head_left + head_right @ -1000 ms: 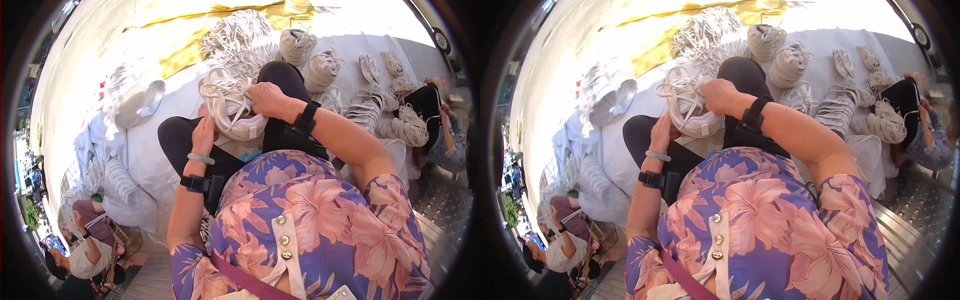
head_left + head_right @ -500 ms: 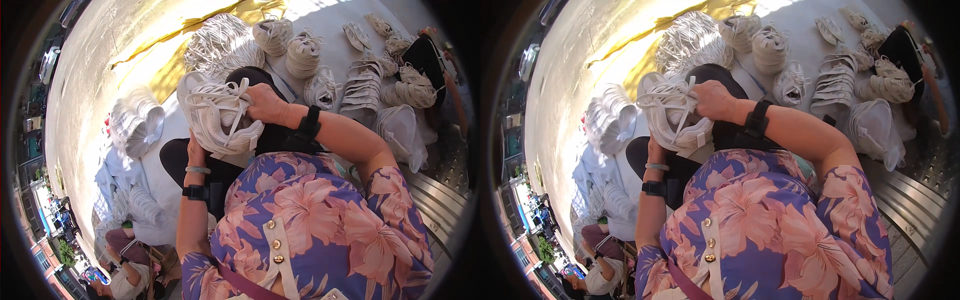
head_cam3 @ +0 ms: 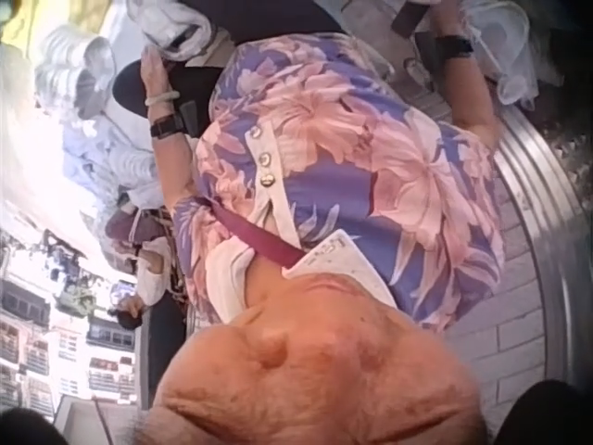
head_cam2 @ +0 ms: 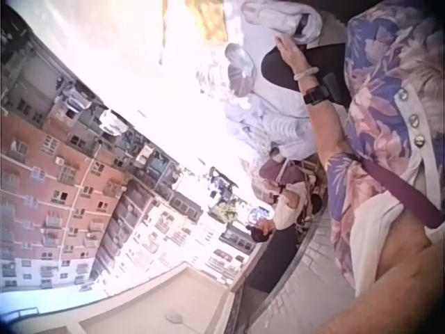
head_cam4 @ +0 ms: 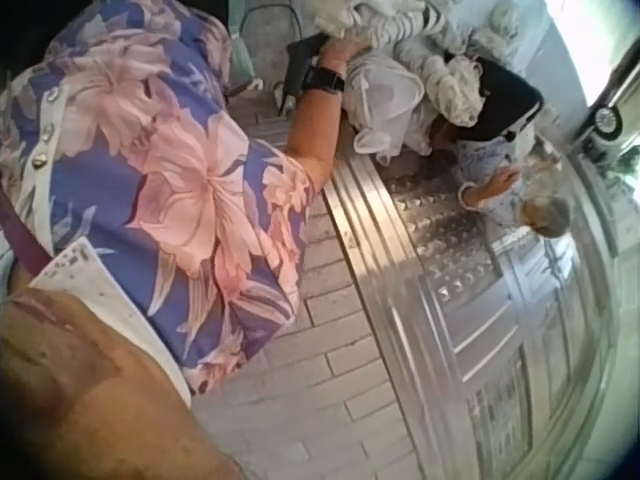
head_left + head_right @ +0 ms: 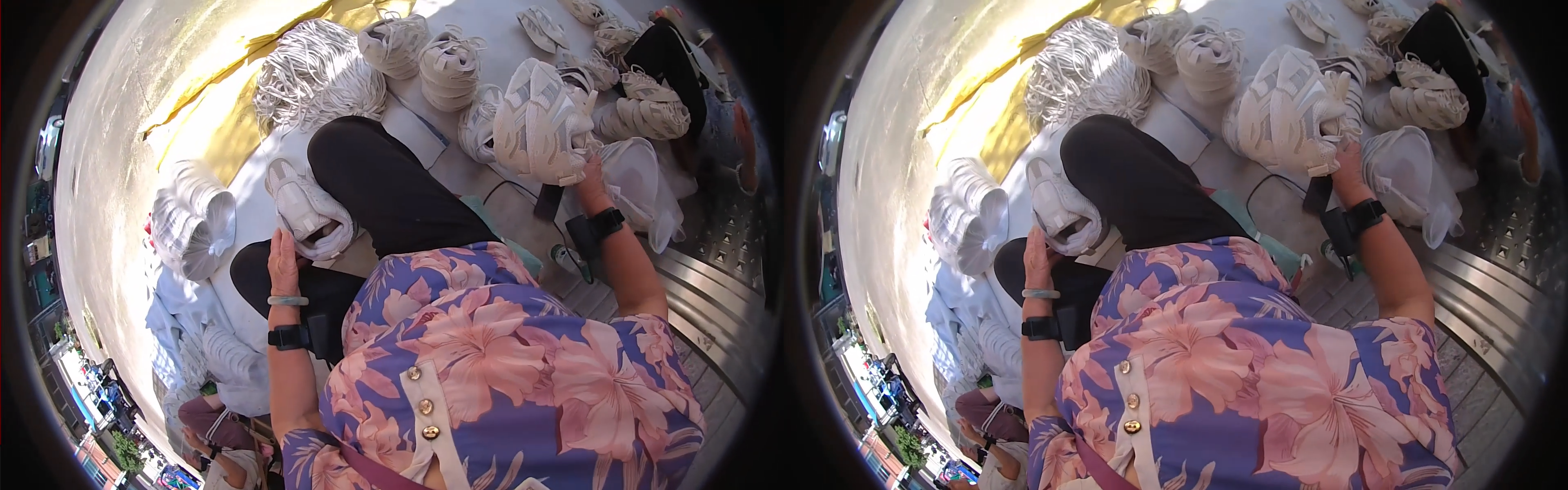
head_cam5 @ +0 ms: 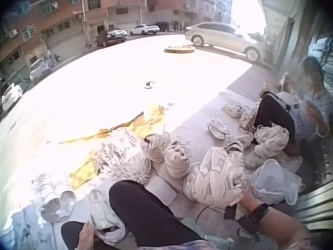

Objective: The recorder is lacing a pair of white athletic shoes while seated outdoors.

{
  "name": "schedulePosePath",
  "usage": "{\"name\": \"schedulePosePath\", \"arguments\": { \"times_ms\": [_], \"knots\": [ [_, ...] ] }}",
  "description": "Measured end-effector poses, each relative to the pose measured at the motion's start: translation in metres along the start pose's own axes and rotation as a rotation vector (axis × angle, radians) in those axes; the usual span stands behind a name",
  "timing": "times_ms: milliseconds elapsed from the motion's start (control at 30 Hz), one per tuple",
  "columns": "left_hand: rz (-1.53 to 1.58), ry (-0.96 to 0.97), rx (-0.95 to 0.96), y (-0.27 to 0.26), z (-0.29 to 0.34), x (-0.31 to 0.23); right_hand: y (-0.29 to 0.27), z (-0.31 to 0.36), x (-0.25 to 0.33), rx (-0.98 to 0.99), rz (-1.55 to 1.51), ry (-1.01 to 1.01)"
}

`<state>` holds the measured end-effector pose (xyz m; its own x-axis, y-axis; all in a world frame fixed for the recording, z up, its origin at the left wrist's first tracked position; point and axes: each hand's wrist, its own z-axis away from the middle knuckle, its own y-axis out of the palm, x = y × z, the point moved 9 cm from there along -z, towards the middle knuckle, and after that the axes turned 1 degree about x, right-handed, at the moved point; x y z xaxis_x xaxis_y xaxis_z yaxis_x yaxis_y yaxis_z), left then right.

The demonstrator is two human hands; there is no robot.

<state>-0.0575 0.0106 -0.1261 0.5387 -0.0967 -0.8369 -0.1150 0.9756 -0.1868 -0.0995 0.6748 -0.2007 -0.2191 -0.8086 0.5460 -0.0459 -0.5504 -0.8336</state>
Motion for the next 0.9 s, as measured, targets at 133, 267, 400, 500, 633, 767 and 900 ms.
{"name": "schedulePosePath", "arguments": {
  "times_ms": [133,267,400,500,633,767,900],
  "knots": [
    [-0.149,0.1,-0.012,-0.008,-0.001,-0.002,0.024,0.01,0.035,-0.092,-0.29,0.126],
    [-0.199,0.117,-0.051,-0.01,-0.002,0.0,0.074,-0.005,0.014,-0.004,-0.208,0.127],
    [-0.146,0.085,-0.031,-0.002,0.003,-0.007,0.085,-0.031,0.022,-0.026,-0.088,0.099],
    [-0.177,0.068,-0.046,-0.005,0.002,-0.007,0.096,-0.05,0.021,0.033,0.102,0.094],
    [-0.255,0.083,-0.084,-0.012,0.002,-0.006,0.114,-0.07,0.022,0.155,0.243,0.242],
    [-0.333,0.07,-0.096,-0.012,0.005,-0.012,0.128,-0.089,0.033,0.23,0.251,0.308],
    [-0.521,0.023,-0.134,-0.006,0.004,-0.028,0.134,-0.098,0.016,0.255,0.229,0.355]
  ]
}}
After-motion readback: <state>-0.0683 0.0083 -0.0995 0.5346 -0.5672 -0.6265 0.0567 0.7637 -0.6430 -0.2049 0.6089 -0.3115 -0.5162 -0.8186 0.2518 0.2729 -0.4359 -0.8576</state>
